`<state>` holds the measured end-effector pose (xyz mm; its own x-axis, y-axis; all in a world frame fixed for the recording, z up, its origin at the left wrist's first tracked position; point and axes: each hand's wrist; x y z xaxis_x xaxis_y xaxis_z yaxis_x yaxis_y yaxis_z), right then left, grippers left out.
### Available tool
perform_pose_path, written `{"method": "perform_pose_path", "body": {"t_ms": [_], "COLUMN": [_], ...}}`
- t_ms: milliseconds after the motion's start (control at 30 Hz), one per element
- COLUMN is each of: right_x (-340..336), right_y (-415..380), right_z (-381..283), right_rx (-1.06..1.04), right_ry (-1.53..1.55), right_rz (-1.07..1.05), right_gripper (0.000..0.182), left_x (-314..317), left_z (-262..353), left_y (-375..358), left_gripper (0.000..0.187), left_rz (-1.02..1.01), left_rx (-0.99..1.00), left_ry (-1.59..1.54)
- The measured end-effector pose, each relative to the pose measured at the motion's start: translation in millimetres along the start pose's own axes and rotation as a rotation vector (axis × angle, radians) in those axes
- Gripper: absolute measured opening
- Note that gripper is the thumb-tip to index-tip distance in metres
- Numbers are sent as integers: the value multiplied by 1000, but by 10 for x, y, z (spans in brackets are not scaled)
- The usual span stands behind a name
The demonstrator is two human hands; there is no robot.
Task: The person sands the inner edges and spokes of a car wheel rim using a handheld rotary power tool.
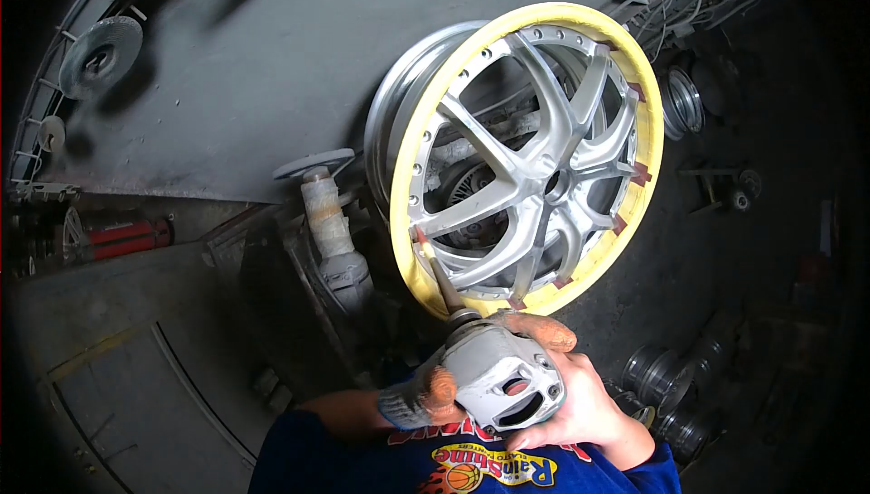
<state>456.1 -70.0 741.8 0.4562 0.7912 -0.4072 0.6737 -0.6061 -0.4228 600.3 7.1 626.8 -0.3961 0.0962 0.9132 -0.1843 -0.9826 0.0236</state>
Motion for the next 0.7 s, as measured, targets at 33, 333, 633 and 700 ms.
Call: {"method": "perform_pose_path", "body": {"t_ms": [33, 333, 633, 700], "right_x": [-4, 14, 79, 88], "right_y": [-4, -43, -70, -98], "right_z": [-21, 21, 102, 143], "right_rx": [5, -15, -24, -57], "right_ry": [20, 32, 34, 39], "right_rz": [9, 21, 24, 65], "right_gripper": [96, 91, 89, 85], "left_x": [13, 43, 62, 84], "left_z": [5, -57, -31, -15], "left_y": [7, -51, -50, -44], "left_gripper": [135, 134, 125, 124], "left_rz": [-4, 44, 62, 53], "left_rx": [-19, -28, -137, -146], "left_ry": [7, -74, -286, -255]}}
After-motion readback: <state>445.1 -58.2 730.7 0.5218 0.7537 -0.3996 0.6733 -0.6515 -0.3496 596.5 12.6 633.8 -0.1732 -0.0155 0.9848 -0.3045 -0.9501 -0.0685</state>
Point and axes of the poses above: each hand's wrist, its own y-axis towards the middle knuckle, its own x-axis out of the palm, z = x × y, and after that the axes turned 8 degrees about z, right-handed
